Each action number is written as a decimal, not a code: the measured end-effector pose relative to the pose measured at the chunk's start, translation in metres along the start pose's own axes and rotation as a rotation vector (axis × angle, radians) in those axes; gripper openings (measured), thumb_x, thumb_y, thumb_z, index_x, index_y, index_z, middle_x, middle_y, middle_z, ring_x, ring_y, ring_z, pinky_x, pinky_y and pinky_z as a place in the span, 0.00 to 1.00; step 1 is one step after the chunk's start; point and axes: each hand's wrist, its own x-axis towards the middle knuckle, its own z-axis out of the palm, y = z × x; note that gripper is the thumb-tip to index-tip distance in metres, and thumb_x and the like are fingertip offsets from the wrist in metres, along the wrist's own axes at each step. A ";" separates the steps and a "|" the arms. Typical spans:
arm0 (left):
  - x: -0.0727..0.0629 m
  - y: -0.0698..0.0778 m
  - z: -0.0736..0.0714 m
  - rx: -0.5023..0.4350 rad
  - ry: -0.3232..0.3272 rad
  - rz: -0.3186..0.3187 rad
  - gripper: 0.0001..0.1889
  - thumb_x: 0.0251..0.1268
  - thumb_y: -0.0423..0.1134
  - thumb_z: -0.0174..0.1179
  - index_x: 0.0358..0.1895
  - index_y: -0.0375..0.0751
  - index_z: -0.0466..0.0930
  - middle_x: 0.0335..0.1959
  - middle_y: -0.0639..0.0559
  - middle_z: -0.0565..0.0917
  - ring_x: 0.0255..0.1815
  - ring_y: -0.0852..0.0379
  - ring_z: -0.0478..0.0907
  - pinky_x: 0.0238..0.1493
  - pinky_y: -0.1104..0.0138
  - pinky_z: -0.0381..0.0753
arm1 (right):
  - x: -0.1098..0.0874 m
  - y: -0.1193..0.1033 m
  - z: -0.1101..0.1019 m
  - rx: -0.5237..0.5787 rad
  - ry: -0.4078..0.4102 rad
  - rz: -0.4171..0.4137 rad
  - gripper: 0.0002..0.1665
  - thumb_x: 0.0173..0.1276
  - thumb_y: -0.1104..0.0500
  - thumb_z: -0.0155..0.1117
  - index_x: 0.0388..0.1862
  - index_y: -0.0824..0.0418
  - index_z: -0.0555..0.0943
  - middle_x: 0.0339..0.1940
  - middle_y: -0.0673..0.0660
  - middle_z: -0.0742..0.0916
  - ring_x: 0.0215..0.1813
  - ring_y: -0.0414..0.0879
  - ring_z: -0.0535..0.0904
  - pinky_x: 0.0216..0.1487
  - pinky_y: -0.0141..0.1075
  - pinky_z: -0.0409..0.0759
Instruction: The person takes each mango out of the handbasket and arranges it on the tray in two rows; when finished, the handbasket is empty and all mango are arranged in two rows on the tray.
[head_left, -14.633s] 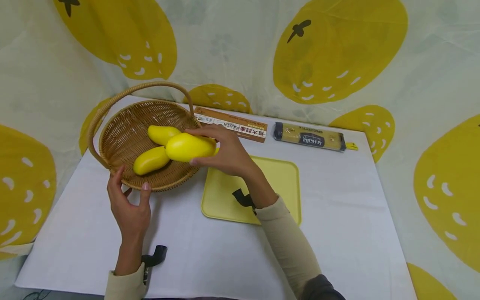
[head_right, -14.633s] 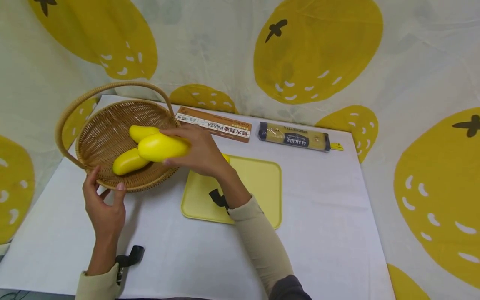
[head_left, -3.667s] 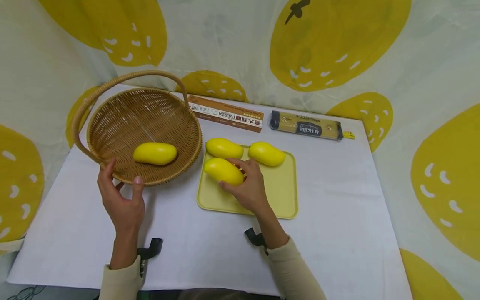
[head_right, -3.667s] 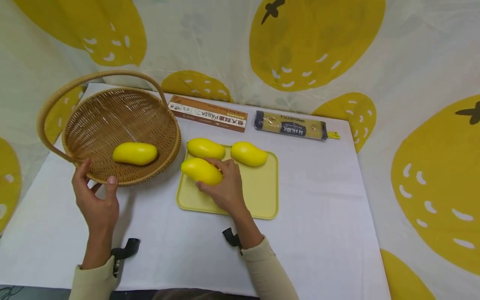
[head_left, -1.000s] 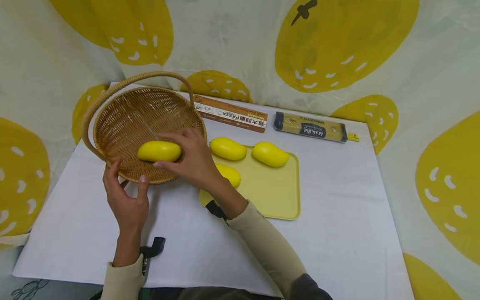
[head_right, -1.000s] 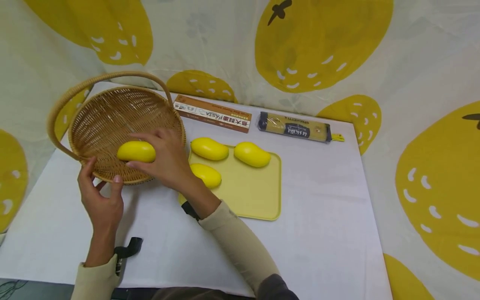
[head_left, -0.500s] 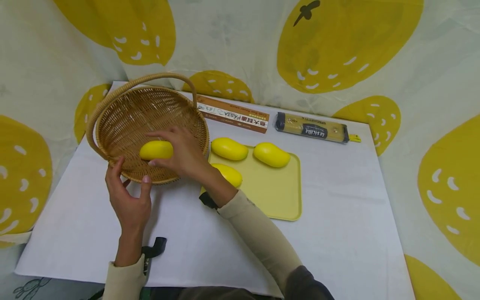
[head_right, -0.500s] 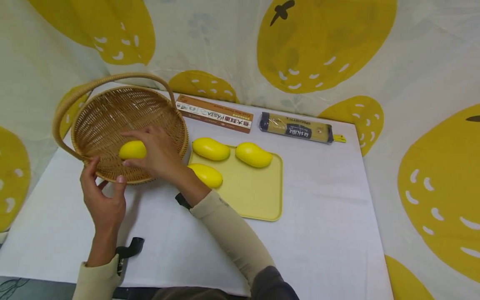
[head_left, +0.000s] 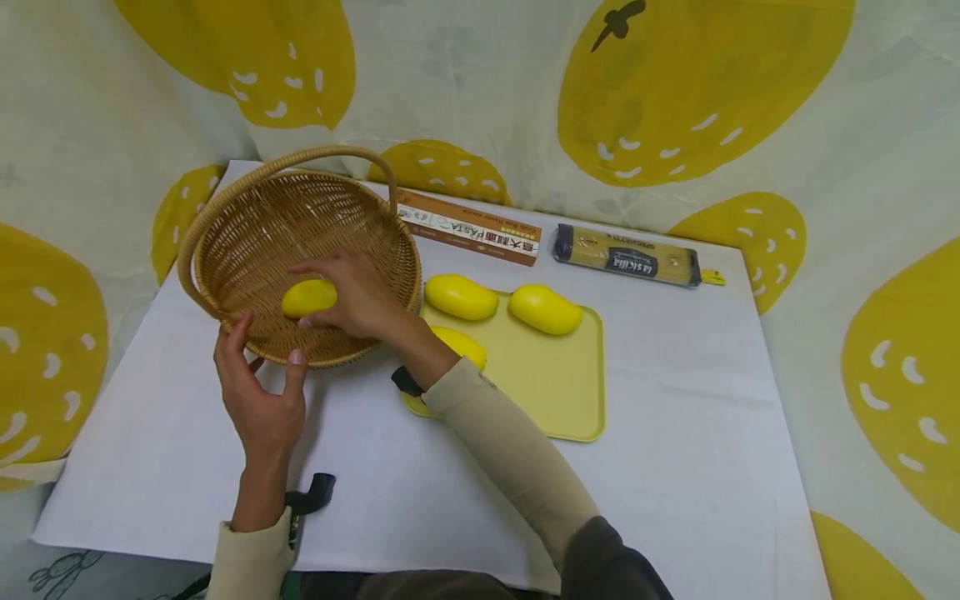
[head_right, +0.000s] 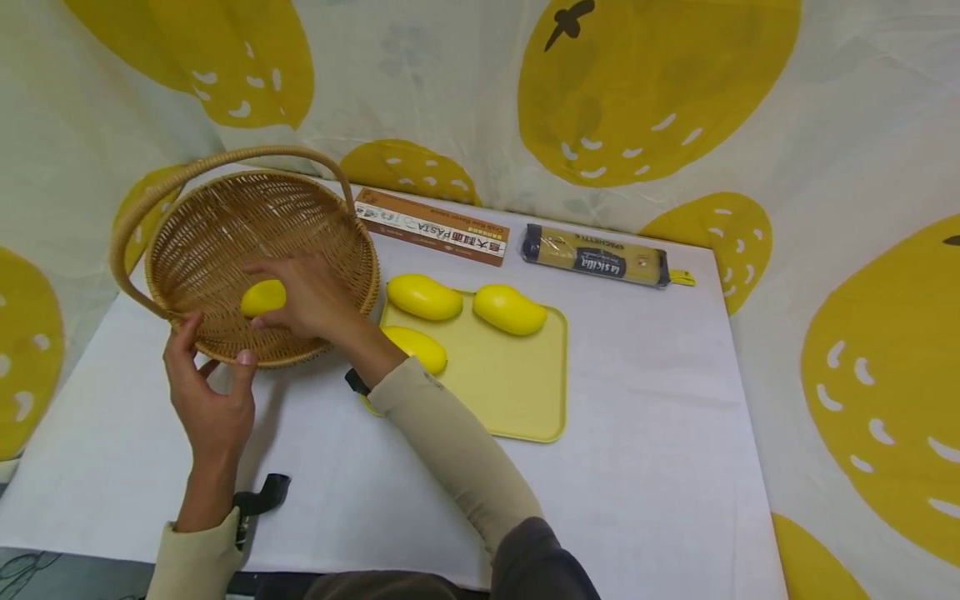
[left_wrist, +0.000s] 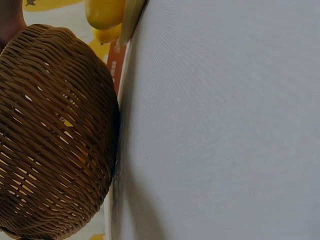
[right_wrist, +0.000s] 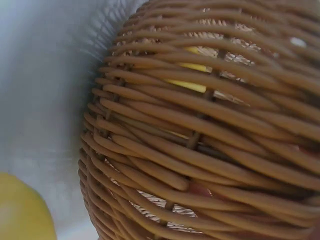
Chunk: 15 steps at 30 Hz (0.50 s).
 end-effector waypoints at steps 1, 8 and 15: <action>0.000 0.000 0.000 -0.002 0.000 -0.001 0.39 0.64 0.43 0.68 0.80 0.53 0.68 0.82 0.51 0.68 0.80 0.56 0.66 0.62 0.75 0.69 | 0.002 0.001 0.000 0.003 -0.010 -0.004 0.44 0.63 0.43 0.81 0.78 0.45 0.76 0.74 0.45 0.82 0.73 0.44 0.73 0.78 0.38 0.62; 0.001 0.002 0.000 -0.016 -0.007 0.002 0.39 0.64 0.42 0.68 0.80 0.50 0.68 0.81 0.50 0.68 0.80 0.56 0.66 0.62 0.72 0.70 | 0.015 0.008 0.003 0.049 -0.088 0.003 0.46 0.62 0.49 0.83 0.78 0.47 0.76 0.76 0.45 0.81 0.75 0.44 0.74 0.78 0.36 0.65; 0.001 -0.001 0.000 -0.010 0.001 0.002 0.39 0.64 0.43 0.67 0.80 0.51 0.68 0.81 0.50 0.68 0.80 0.55 0.66 0.62 0.73 0.70 | 0.027 0.012 0.004 0.046 -0.181 0.078 0.44 0.65 0.52 0.81 0.79 0.43 0.75 0.78 0.44 0.79 0.79 0.44 0.70 0.80 0.37 0.64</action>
